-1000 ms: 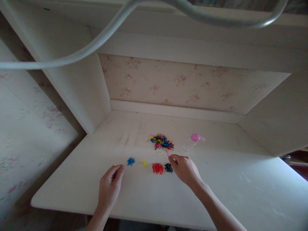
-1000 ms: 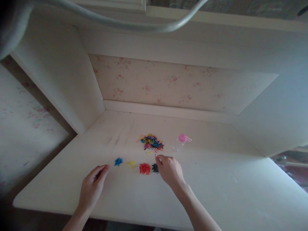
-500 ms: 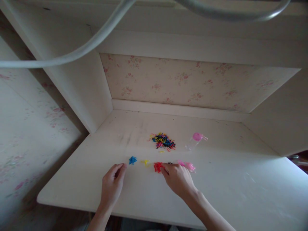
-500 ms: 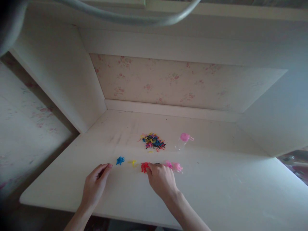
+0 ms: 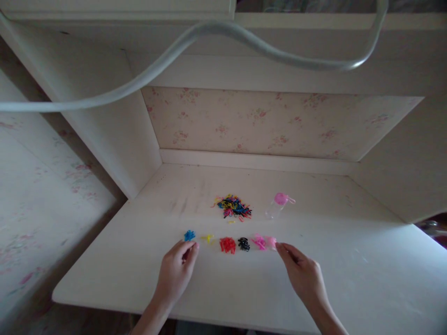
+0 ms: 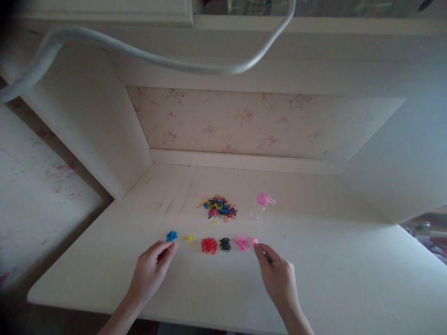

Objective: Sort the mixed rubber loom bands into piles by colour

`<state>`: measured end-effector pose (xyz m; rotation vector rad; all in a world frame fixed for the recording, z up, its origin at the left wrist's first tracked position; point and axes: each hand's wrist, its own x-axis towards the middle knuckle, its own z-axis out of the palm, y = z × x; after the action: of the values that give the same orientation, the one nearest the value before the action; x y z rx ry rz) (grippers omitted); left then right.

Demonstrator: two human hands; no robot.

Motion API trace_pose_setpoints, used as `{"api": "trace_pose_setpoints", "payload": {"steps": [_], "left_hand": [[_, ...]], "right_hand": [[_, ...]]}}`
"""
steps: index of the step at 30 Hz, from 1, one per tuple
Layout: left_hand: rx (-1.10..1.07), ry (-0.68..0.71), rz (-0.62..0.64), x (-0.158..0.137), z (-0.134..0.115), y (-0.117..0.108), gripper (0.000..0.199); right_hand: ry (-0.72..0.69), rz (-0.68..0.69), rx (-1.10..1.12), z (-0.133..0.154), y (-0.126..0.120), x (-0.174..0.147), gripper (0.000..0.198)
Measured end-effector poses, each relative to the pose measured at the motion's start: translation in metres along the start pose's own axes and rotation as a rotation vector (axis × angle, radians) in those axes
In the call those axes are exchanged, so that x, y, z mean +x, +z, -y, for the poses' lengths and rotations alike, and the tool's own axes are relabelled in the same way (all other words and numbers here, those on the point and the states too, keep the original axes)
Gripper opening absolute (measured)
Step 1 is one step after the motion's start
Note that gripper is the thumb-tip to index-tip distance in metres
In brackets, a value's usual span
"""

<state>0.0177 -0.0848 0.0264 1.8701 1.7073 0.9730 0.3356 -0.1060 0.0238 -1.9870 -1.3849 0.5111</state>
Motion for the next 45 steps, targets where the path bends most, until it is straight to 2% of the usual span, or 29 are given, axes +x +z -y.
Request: {"api": "trace_pose_setpoints", "payload": {"steps": [2, 4, 10, 16, 22, 25, 28, 33, 37, 41, 45], "left_hand": [[0.034, 0.078, 0.081, 0.01, -0.02, 0.008, 0.029], [0.082, 0.156, 0.147, 0.023, -0.04, 0.019, 0.028], [0.348, 0.3, 0.311, 0.066, -0.081, 0.061, 0.023], [0.442, 0.301, 0.367, 0.094, -0.091, 0.097, 0.02], [0.518, 0.268, 0.363, 0.101, -0.089, 0.115, 0.021], [0.527, 0.274, 0.367, 0.099, -0.09, 0.116, 0.018], [0.511, 0.27, 0.351, 0.1, -0.094, 0.106, 0.015], [0.446, 0.267, 0.261, 0.096, -0.097, 0.066, 0.019], [0.314, 0.294, 0.207, 0.068, -0.088, 0.043, 0.02], [0.325, 0.27, 0.249, 0.032, -0.074, 0.045, 0.022], [0.389, 0.244, 0.254, 0.013, -0.061, 0.057, 0.021]], "right_hand": [[0.118, -0.081, 0.081, -0.023, -0.007, 0.0, 0.051], [0.178, -0.135, 0.15, -0.04, -0.011, -0.002, 0.049], [0.156, -0.071, 0.203, -0.048, -0.009, -0.01, 0.049], [0.064, -0.033, 0.209, -0.049, -0.009, -0.005, 0.048], [0.037, -0.029, 0.243, -0.05, -0.008, -0.004, 0.048], [0.045, -0.029, 0.255, -0.049, -0.009, -0.004, 0.048], [0.058, -0.022, 0.269, -0.048, -0.011, -0.004, 0.048], [0.041, -0.012, 0.275, -0.047, -0.012, -0.004, 0.047], [0.055, 0.003, 0.276, -0.048, -0.011, -0.005, 0.046], [0.067, 0.001, 0.26, -0.048, -0.011, -0.006, 0.045], [0.058, 0.004, 0.218, -0.046, -0.01, -0.006, 0.046]]}}
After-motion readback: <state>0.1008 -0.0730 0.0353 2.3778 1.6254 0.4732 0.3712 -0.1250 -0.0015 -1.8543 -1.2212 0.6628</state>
